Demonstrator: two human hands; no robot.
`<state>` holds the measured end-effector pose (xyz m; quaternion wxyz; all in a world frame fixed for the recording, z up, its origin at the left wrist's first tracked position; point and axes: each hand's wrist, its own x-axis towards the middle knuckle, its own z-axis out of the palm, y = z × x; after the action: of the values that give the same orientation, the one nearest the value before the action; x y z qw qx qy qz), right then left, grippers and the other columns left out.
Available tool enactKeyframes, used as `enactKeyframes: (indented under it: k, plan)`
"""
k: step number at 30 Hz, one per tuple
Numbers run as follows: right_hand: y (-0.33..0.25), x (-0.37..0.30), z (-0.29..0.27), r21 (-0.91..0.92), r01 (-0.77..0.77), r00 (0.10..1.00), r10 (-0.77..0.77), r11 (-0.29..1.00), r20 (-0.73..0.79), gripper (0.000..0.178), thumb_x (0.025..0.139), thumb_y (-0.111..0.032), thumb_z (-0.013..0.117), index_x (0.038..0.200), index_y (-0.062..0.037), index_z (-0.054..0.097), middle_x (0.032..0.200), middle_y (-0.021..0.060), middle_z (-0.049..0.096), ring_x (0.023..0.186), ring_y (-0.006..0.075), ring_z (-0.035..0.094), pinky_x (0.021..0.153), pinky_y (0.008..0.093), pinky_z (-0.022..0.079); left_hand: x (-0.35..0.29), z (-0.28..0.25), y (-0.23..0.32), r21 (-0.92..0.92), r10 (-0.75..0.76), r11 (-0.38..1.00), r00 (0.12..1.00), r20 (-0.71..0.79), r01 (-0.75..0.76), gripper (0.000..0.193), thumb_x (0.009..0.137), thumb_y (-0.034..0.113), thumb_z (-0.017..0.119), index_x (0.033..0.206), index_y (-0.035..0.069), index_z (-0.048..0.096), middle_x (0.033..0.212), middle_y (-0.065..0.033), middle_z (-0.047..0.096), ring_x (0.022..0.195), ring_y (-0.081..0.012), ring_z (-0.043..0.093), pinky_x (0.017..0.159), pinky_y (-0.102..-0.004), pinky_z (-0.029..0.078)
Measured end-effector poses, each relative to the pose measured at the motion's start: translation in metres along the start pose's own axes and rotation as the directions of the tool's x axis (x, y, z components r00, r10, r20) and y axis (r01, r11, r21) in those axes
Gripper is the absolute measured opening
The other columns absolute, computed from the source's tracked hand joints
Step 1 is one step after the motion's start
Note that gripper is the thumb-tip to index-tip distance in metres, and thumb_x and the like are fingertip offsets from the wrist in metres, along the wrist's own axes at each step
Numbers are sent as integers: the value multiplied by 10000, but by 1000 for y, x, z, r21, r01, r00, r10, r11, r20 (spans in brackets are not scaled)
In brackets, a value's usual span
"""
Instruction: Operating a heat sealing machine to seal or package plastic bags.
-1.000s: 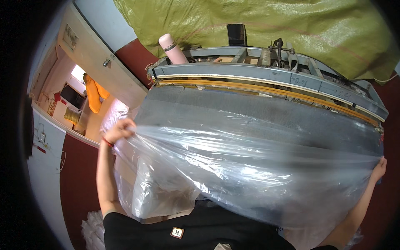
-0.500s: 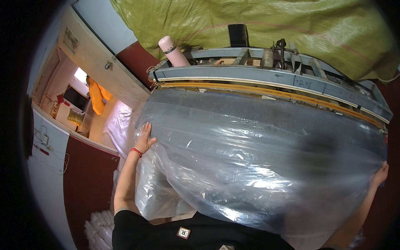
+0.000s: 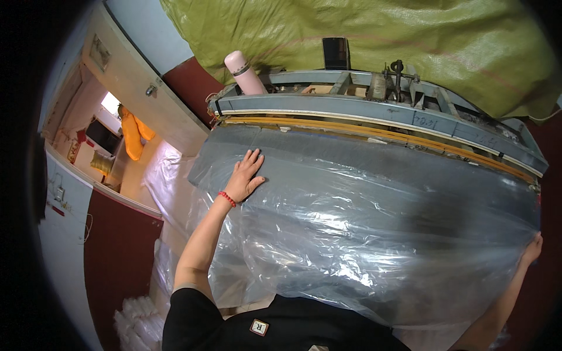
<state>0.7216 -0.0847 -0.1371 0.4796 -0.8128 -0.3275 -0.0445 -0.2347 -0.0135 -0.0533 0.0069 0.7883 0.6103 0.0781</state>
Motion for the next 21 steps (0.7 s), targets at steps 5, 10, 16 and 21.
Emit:
enactKeyframes:
  k: [5,10,16,21]
  plan:
    - [37,8,-43,406,-209,970,138,890,198,357,885,-333,469,1035,-22,561,952,25,581,854,140,523,764,273,409,32,11,-4,-3,41,999,995,-88,-42,502,829,394,492,1239,110,439,1365,-100,292,1282,-300,210,993,-504,206]
    - [14,-17,-80,567,-205,978,140,798,156,386,881,-318,483,1127,-20,505,1027,29,547,917,126,509,817,252,396,58,9,8,54,39,998,938,-345,-22,306,731,254,638,980,79,613,1191,-112,494,1124,-319,425,904,-395,345]
    - [-4,-34,-115,622,-206,978,152,756,139,422,877,-312,493,1182,-21,468,1096,40,516,994,125,481,863,253,375,71,20,6,-248,-119,969,887,-446,6,211,675,181,676,837,59,620,988,-117,564,1008,-303,478,844,-358,382]
    - [0,-16,-110,627,-210,978,159,750,137,395,874,-298,499,1160,-25,493,1045,42,545,949,129,508,840,249,396,82,7,16,-154,-90,987,964,-249,52,128,712,133,634,756,42,556,818,-120,572,879,-291,514,777,-382,391]
